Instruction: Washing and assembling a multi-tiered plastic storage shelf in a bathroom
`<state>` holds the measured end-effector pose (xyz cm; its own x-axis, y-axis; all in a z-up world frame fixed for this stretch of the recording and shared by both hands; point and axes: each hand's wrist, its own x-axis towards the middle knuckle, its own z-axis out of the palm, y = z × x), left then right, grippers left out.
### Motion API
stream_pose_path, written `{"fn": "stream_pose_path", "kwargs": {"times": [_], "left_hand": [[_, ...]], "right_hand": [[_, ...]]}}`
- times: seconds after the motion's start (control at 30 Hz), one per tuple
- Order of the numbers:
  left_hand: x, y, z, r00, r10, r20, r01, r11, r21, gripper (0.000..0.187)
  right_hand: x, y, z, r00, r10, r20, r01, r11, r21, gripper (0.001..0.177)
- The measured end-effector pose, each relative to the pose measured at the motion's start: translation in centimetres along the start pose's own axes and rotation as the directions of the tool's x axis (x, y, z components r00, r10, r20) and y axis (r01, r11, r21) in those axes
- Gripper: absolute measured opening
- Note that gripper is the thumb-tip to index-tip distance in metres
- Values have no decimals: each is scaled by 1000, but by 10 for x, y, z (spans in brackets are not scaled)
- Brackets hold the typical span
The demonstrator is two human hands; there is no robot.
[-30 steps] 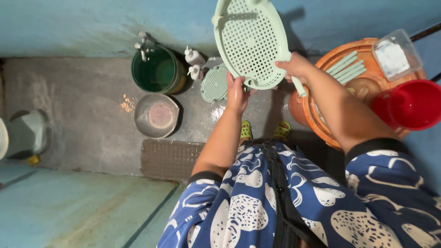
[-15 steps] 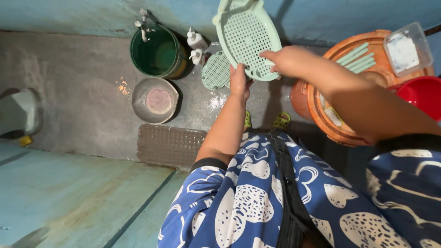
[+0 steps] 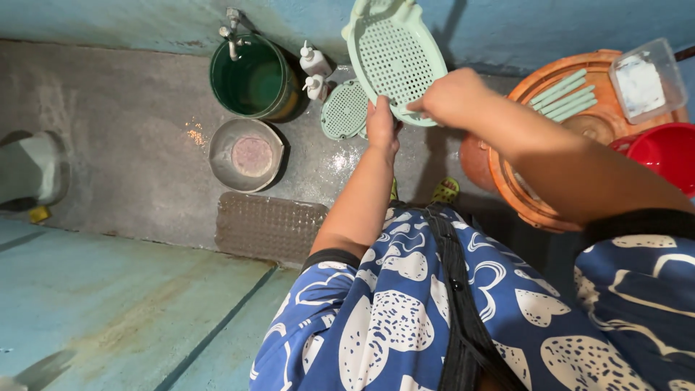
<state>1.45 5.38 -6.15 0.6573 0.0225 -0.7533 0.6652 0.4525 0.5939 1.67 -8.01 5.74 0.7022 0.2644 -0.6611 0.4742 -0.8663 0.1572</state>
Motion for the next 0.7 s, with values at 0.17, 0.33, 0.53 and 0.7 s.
{"fn": "stream_pose_path", "kwargs": {"times": [0.17,0.33,0.53,0.7], "left_hand": [[-12,7,4,999,39,33,-39,999,14,40],[-55,15,16,990,141,-32,-132,973,189,59],[-11,-24,4,990,139,-29,-130,967,220,31],[43,-59,-4,975,222,-6,-197,876,441,21]], "right_hand": [[4,7,11,981,-38,-190,39,999,0,27],[-8,-18,-6,978,204,-53,-124,761,636,29],[1,-20,10,993,59,-100,-41,984,175,26],[-20,24,25,980,201,-11,-169,850,499,68]]}}
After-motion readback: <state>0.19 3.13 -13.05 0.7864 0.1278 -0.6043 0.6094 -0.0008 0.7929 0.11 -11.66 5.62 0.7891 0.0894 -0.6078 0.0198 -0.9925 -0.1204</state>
